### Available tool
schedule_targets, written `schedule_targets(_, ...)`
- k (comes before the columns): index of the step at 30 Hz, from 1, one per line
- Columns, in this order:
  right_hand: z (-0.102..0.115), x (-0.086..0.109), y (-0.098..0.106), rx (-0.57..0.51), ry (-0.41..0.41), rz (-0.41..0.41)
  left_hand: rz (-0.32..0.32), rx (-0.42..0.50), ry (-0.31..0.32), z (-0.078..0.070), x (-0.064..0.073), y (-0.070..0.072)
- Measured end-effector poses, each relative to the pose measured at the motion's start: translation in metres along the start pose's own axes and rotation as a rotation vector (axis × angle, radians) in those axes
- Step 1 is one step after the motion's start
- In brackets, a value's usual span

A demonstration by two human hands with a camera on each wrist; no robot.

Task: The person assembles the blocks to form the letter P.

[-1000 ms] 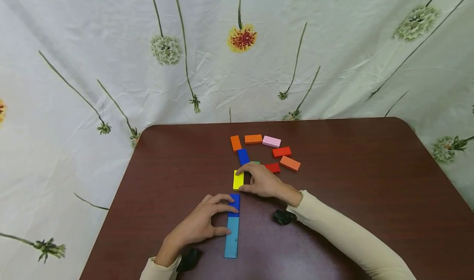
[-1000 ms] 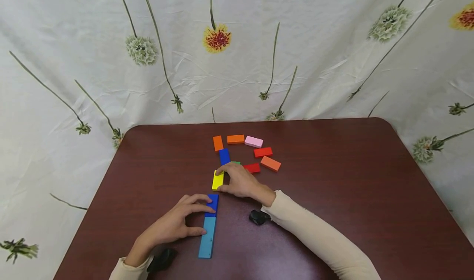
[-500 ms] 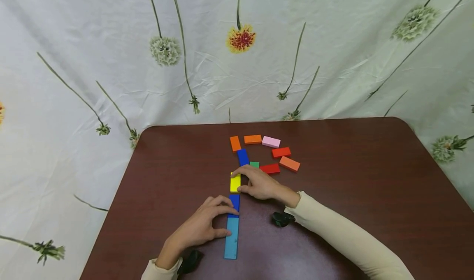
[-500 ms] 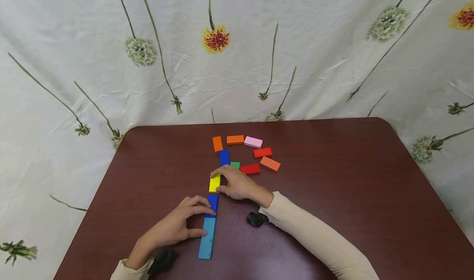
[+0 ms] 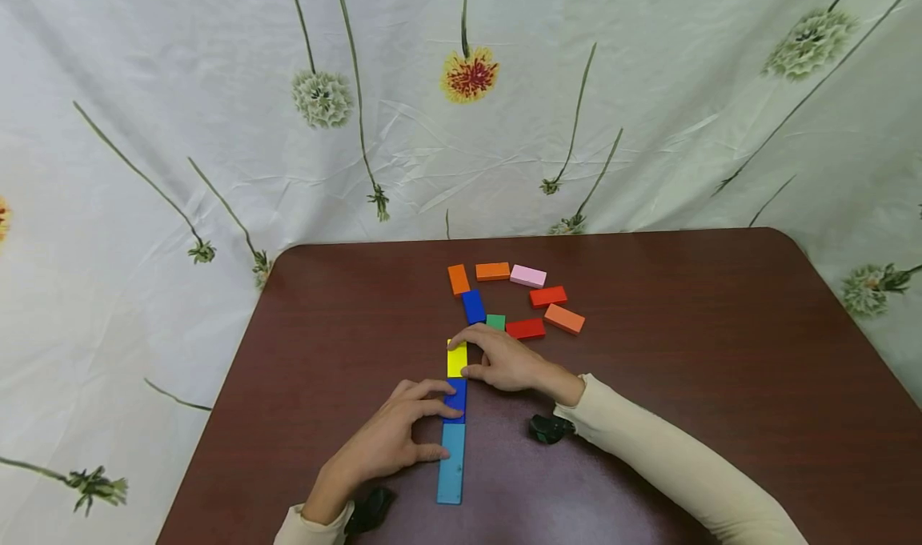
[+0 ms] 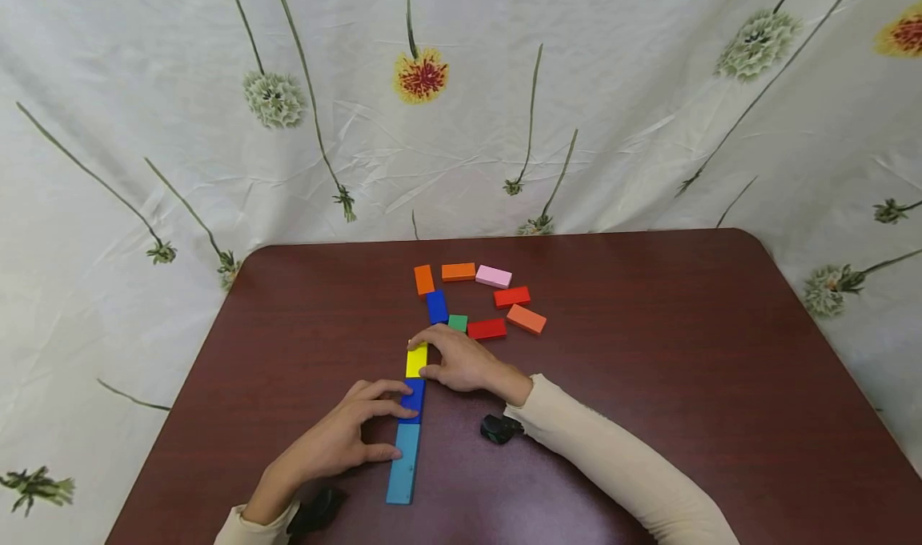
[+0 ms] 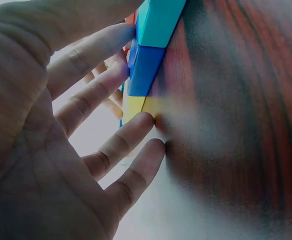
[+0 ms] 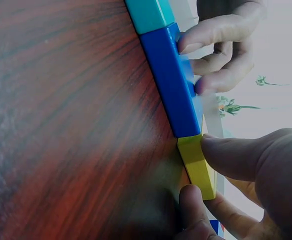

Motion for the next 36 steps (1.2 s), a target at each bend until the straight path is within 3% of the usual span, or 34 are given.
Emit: schedule_targets(36,0.0009,0.0016,0.0001,-0.034,-0.005,-0.002,-0.008,0.007,0.0,0.0003,0.0005,-0.0008)
Point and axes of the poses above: each hand's wrist, its own x-axis away from the middle knuckle, its own y-axis out of the back of the hand, z = x × y, the point moved 10 cm from there along -x, towards the middle knuckle
